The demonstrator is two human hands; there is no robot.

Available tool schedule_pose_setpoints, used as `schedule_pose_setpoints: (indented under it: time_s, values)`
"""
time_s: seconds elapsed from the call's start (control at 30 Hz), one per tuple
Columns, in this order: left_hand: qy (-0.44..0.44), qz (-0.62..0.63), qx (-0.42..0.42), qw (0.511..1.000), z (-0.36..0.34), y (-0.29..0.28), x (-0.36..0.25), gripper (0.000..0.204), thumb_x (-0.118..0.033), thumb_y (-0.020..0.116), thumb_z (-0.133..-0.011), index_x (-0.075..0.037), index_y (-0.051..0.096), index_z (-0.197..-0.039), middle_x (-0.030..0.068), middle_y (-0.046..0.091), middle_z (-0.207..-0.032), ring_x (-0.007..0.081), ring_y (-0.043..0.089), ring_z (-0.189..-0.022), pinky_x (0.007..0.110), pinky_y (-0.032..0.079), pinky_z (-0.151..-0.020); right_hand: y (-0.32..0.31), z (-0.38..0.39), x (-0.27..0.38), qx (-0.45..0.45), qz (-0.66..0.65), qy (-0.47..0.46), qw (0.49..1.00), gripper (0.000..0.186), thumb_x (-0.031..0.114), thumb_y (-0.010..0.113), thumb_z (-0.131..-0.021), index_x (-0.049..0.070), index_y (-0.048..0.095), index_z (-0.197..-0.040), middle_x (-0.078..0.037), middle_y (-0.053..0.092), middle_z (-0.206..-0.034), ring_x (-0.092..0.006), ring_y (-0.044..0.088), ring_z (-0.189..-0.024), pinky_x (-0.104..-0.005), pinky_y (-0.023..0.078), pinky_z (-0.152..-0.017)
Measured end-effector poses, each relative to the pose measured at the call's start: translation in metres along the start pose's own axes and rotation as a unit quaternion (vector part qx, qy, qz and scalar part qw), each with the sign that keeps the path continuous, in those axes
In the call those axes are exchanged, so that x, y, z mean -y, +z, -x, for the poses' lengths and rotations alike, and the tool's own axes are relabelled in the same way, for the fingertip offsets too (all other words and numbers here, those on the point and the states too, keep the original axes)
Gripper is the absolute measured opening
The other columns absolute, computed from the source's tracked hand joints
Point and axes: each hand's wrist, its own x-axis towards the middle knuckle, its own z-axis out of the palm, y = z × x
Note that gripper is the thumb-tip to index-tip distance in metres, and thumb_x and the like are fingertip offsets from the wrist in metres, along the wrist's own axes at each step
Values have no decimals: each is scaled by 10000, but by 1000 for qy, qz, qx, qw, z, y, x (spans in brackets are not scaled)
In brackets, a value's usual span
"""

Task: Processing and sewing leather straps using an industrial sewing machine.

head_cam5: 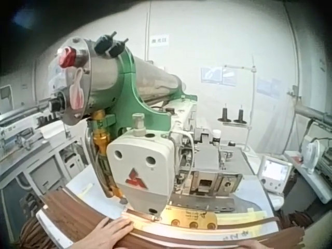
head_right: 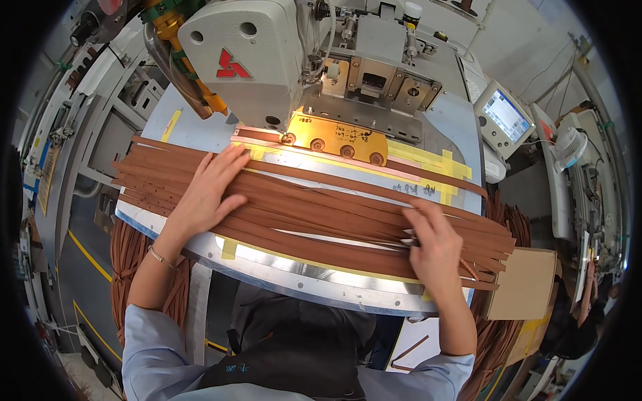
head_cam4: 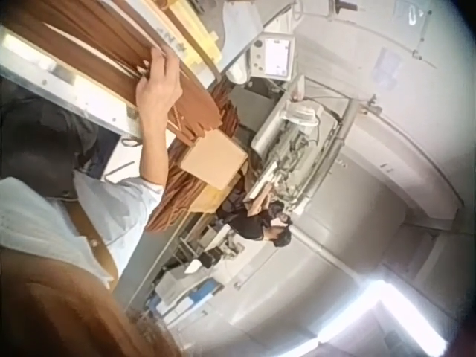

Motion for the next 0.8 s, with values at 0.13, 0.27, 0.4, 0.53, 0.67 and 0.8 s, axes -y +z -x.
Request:
schedule_pose_setpoints:
  time_s: [0.13, 0.27, 0.4, 0.53, 0.67, 0.8]
  values:
    - [-2, -16, 52, 999, 3, 2, 0, 729, -372, 645, -855, -47, 359, -1441, 139, 350, -1496, 286, 277, -1411, 490, 197, -1140, -42, 37, -44, -68, 119, 32, 990, 479, -153, 546, -584, 31, 649, -1013, -124, 627, -1054, -331, 627, -956, -389, 531, -790]
    - [2, -14, 38, 999, 1, 1, -4, 712, -334, 643, -852, -35, 364, -1434, 123, 355, -1499, 282, 293, -1404, 473, 201, -1143, -90, 128, -150, -92, 224, 121, 963, 400, -125, 533, -648, 38, 651, -994, -125, 630, -1024, -336, 622, -939, -395, 516, -783]
    - [-9, -26, 33, 999, 4, 2, 1, 683, -319, 619, -870, -37, 361, -1437, 113, 352, -1504, 278, 299, -1402, 467, 200, -1148, -130, 254, -255, -38, 427, 283, 858, 209, -44, 524, -782, 28, 633, -945, -125, 635, -969, -320, 624, -866, -387, 512, -702]
    - [-2, -28, 21, 999, 7, 5, 4, 671, -323, 603, -883, -39, 358, -1439, 113, 351, -1504, 278, 296, -1404, 469, 199, -1151, -160, 363, -317, -264, 133, 541, 787, 179, 25, 438, -899, 28, 614, -932, -92, 655, -840, -213, 646, -692, -330, 498, -553]
    - [-16, -39, 30, 999, 7, 5, -2, 652, -304, 581, -890, -46, 356, -1444, 108, 348, -1507, 275, 290, -1407, 461, 181, -1158, -138, 283, -271, -312, -21, 502, 806, 256, 30, 377, -938, 41, 620, -1019, -68, 644, -818, -120, 616, -646, -235, 455, -508]
    - [-7, -20, 7, 1000, 6, 4, -2, 625, -304, 602, -884, -37, 405, -1414, 111, 385, -1482, 281, 316, -1389, 465, 209, -1147, -114, 144, -167, -211, 26, 370, 904, 298, -60, 384, -916, 31, 610, -1086, -31, 618, -851, -98, 572, -672, -230, 443, -581]
